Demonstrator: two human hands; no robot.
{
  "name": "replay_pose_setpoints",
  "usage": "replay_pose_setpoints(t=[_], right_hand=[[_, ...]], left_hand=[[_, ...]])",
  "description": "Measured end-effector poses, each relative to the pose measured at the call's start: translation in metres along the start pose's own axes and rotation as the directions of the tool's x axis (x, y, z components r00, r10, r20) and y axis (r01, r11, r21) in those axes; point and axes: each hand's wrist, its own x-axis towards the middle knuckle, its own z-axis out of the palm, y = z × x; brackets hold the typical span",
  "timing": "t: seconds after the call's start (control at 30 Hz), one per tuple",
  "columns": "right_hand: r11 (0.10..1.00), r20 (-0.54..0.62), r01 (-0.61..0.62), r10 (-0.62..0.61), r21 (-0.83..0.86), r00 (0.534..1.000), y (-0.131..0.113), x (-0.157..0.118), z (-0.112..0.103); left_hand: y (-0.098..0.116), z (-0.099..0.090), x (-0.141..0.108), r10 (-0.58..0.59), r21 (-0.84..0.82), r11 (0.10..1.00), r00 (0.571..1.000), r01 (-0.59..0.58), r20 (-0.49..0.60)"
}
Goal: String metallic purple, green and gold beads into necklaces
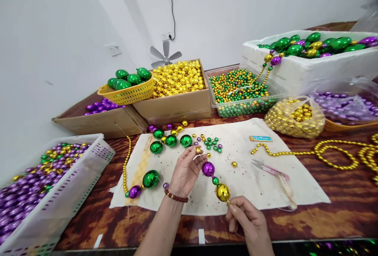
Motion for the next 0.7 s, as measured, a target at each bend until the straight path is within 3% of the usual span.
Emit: replay_pose_setpoints(t=[0.17,0.37,0.47,0.57,0.63,0.7], right_hand=[[1.0,0.067,-0.023,0.022,0.008,0.998,0.004,0.005,-0.001],[0.994,0.053,-0.024,0.029,-0.103,0.998,0.017,0.008,0.015],[0.985,0.007,-0.016,0.017,-0.171,1.0,0.02,0.006,0.021],[0.971,0.061,-0.012,0.027,-0.239,0.998,0.009,0.01,0.017],[0.957,0.086,-0.014,0.04,-0.29,0.995,-0.006,0.019,0.007],[0.954,0.038,0.007,0.004,-0.301,0.999,-0.025,0.034,-0.005]], left_hand=[[-0.003,0.005,-0.006,0.014,0.071,0.997,0.999,-0.016,0.031],[-0.036,0.018,-0.015,0.005,0.006,1.0,1.0,-0.005,0.022],[-0.049,0.023,-0.01,0.041,0.067,0.997,0.999,-0.04,-0.015],[-0.051,0.024,-0.002,0.045,0.126,0.991,0.999,-0.044,-0.004],[-0.048,0.024,0.003,-0.028,0.151,0.988,0.998,0.021,0.05],[-0.044,0.024,0.005,-0.145,0.196,0.973,0.981,0.119,0.129]])
